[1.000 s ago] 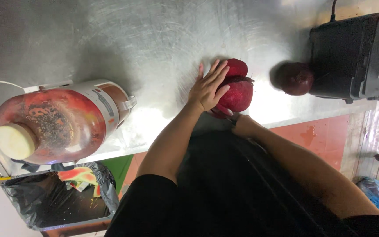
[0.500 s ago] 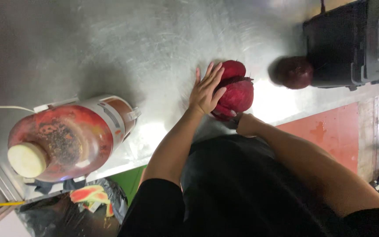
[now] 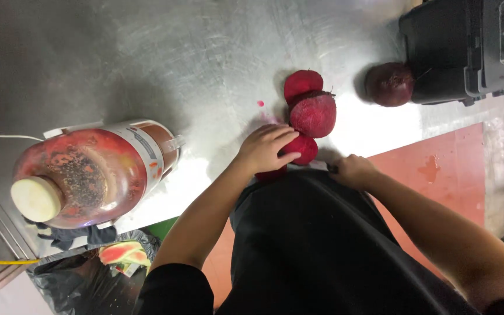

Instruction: The recorder is seen slicing whole beets with a knife on a metal counter and then placing the pieces into a juicer.

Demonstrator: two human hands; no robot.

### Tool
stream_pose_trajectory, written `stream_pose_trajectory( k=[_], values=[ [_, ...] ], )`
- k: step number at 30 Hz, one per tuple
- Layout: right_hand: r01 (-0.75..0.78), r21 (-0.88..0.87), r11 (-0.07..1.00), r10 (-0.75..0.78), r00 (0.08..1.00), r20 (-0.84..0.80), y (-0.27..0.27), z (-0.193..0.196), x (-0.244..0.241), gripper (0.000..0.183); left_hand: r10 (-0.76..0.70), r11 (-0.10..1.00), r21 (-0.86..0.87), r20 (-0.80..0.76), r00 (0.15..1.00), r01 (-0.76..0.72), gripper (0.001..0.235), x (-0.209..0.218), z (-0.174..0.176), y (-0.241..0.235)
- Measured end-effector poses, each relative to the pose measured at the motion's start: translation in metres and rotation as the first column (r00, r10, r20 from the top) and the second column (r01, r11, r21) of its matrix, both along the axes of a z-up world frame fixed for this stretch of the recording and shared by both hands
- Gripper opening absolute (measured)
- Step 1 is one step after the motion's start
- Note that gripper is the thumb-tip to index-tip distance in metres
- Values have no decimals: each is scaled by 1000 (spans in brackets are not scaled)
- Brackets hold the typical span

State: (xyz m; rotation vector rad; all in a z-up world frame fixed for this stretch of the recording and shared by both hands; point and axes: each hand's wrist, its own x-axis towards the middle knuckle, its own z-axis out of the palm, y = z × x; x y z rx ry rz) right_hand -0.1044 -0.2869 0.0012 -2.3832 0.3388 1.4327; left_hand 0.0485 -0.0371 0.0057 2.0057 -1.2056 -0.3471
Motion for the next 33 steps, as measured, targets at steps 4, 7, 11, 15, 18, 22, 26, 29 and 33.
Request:
stream_pose_trajectory(
  k=[4, 7, 11, 15, 18, 22, 26, 29, 33],
  values=[
    [-60, -45, 997, 58, 997, -55, -20, 15, -41, 39, -15, 994, 104, -85, 996, 23, 56, -15, -11, 9],
    [-106, -150, 983, 97, 993, -70, -31, 25, -60, 37, -72, 994, 79, -22, 997, 74, 70, -28, -3, 7],
    [-18, -194, 981, 19, 1000, 5, -24, 31, -68, 38, -82, 982, 178, 57, 995, 71, 95, -44, 8, -3],
    [94, -170, 981, -83, 994, 70, -20, 36, -61, 34, 35, 970, 219, 319, 947, -109, 68, -56, -22, 10],
    [247, -81, 966, -200, 904, 379, -30, 37, -53, 30, 119, 987, 81, 197, 973, -137, 56, -53, -43, 5],
    [242, -76, 967, -206, 924, 323, -51, 34, -53, 28, 209, 974, 73, 85, 974, -216, 39, -40, -35, -12],
    [441, 99, 892, -445, 815, 371, -58, 31, -57, 29, 227, 967, 128, -26, 974, -222, 33, -35, -9, -7],
    [537, 116, 836, -545, 786, 293, -44, 35, -46, 36, 368, 926, 107, -62, 928, -361, 33, -32, -5, 17],
    [497, 186, 848, -529, 820, 220, -7, 28, -28, 41, 695, 712, 96, -239, 678, -695, 33, -31, -17, 52]
  ],
)
